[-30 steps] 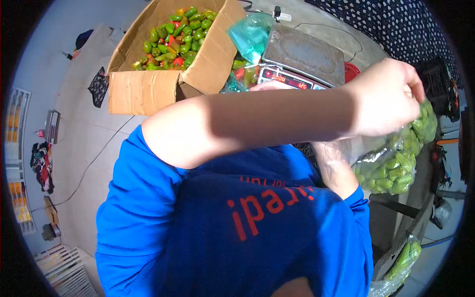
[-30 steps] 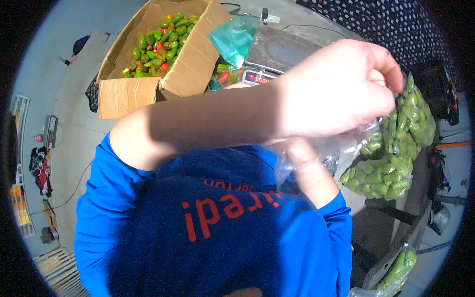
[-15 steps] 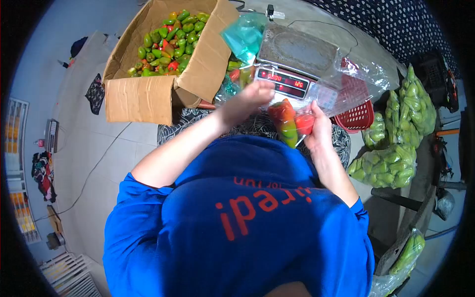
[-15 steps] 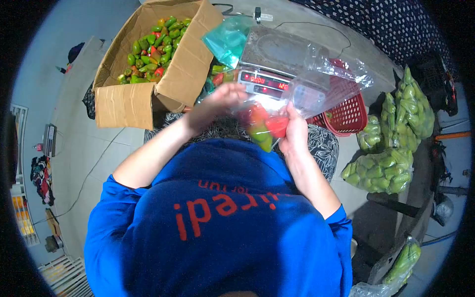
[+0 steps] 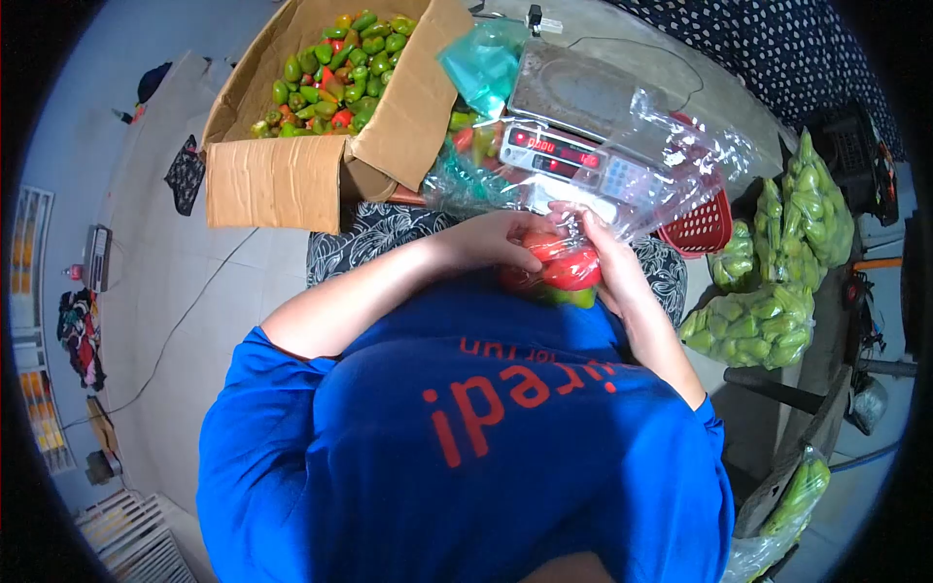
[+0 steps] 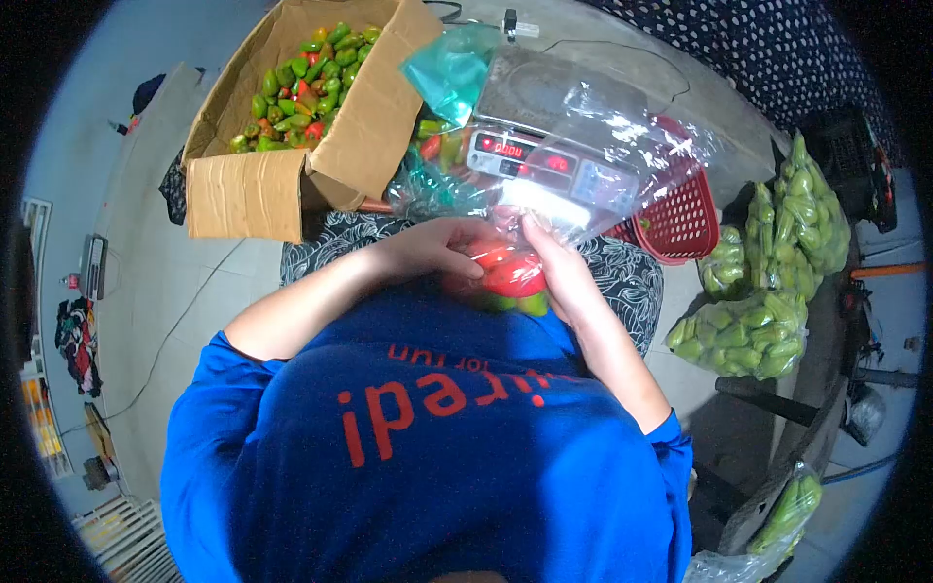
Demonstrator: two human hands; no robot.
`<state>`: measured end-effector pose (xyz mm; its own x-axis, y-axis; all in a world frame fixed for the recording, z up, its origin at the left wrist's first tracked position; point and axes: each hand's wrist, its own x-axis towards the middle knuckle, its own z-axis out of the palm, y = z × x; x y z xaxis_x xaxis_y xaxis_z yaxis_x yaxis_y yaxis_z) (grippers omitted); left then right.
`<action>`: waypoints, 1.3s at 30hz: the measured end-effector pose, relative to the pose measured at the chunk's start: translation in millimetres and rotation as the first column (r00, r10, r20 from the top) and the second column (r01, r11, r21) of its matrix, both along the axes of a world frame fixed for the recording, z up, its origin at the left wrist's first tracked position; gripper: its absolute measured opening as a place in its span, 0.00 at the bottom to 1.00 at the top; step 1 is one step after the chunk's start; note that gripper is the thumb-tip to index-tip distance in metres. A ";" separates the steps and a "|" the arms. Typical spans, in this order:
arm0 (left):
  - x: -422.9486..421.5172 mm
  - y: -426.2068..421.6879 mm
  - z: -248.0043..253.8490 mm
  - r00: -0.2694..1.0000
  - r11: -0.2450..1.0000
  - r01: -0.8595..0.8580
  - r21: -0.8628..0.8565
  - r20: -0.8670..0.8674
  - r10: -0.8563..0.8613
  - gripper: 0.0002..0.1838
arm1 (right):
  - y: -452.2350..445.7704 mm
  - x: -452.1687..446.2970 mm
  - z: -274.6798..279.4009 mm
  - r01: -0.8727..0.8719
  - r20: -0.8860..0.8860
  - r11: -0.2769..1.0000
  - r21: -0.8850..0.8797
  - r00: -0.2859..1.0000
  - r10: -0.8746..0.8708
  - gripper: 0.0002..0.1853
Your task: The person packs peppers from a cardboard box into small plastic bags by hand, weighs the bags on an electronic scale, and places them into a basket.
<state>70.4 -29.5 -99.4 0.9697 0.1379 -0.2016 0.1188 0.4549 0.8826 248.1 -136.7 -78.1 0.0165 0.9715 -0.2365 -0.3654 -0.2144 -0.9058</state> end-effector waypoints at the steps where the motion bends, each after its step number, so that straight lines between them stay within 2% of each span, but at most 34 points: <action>1: -0.8 -1.4 6.1 1.000 1.000 0.000 0.010 -0.012 0.000 0.34 | -2.9 0.6 0.3 -0.029 0.002 1.000 0.007 1.000 0.029 0.24; 6: 1.1 -3.9 4.0 0.997 0.997 -0.060 0.040 0.049 0.058 0.31 | -10.9 0.3 6.7 -0.122 0.093 0.988 0.096 0.989 0.113 0.22; 9: 0.8 -6.2 6.0 0.996 0.996 -0.071 0.063 0.066 0.066 0.27 | -15.3 7.7 -11.9 -0.142 0.197 0.990 0.018 0.971 0.136 0.21; 12: 5.7 -4.7 -16.1 0.994 0.947 -0.091 0.307 -0.026 0.104 0.24 | -14.7 7.1 -2.0 -0.243 0.258 0.966 0.083 0.942 0.215 0.20; 13: 6.5 -4.1 -21.1 0.992 0.848 -0.073 0.524 -0.051 0.117 0.24 | -14.1 7.9 -0.9 -0.251 0.281 0.966 0.056 0.933 0.226 0.20; 15: 8.0 -3.5 -23.1 0.984 0.515 -0.003 0.857 -0.090 0.156 0.25 | -9.2 10.5 -0.1 -0.262 0.325 0.965 0.005 0.913 0.246 0.19; 18: 8.8 -3.4 -4.8 0.949 0.267 -0.237 0.934 0.163 0.269 0.24 | -2.6 19.8 -7.2 -0.259 0.360 0.965 -0.051 0.896 0.259 0.18; 19: 13.8 -4.2 6.1 0.924 0.419 -0.348 0.839 0.231 0.305 0.23 | -1.8 18.1 0.0 -0.236 0.425 0.969 -0.073 0.871 0.244 0.19; 21: 31.8 -11.9 29.9 0.850 0.661 -0.527 0.534 0.327 0.413 0.20 | 1.2 14.1 24.6 -0.351 0.566 0.931 -0.099 0.750 0.342 0.21; 22: 37.9 -11.9 41.3 0.891 0.723 -0.453 0.522 0.287 0.352 0.18 | 3.5 13.0 36.8 -0.407 0.629 0.906 -0.120 0.675 0.386 0.22; 23: 44.7 -8.2 53.2 0.926 0.776 -0.375 0.507 0.249 0.285 0.17 | 7.9 14.0 46.1 -0.482 0.624 0.842 -0.245 0.586 0.517 0.25; 24: 51.4 -6.4 64.7 0.953 0.821 -0.293 0.489 0.215 0.212 0.15 | 8.2 17.9 52.7 -0.534 0.705 0.811 -0.238 0.479 0.522 0.26; 26: 65.2 -19.3 84.7 0.914 0.790 -0.358 0.498 0.361 0.186 0.14 | 5.9 28.3 59.9 -0.626 0.834 0.740 -0.245 0.253 0.490 0.28; 27: 69.9 -25.7 94.5 0.886 0.777 -0.389 0.495 0.431 0.170 0.14 | 6.3 32.1 60.9 -0.621 0.867 0.737 -0.267 0.179 0.465 0.28; 30: 75.2 -34.2 128.3 0.936 0.934 -0.162 0.317 0.350 0.044 0.13 | 10.9 32.3 50.3 -0.542 0.914 0.780 -0.312 0.052 0.402 0.27; 31: 88.1 -35.4 120.9 0.877 0.934 -0.201 0.295 0.480 0.037 0.12 | 14.0 32.6 44.4 -0.514 0.923 0.800 -0.311 0.036 0.382 0.27; 34: 93.5 -32.6 122.2 0.876 0.930 -0.253 0.268 0.471 0.103 0.12 | 19.8 30.3 23.7 -0.401 0.939 0.881 -0.251 0.120 0.322 0.26; 35: 94.2 -30.1 117.3 0.879 0.918 -0.267 0.293 0.465 0.107 0.11 | 20.6 28.0 17.8 -0.361 0.940 0.907 -0.216 0.173 0.293 0.26; 37: 94.6 -30.3 109.6 0.860 0.933 -0.296 0.206 0.482 0.166 0.11 | 20.2 22.6 5.8 -0.254 0.923 0.957 -0.143 0.315 0.222 0.26; 39: 94.5 -27.1 109.2 0.851 0.924 -0.355 0.144 0.459 0.255 0.10 | 19.3 18.0 -2.7 -0.078 0.839 0.993 -0.092 0.531 0.119 0.26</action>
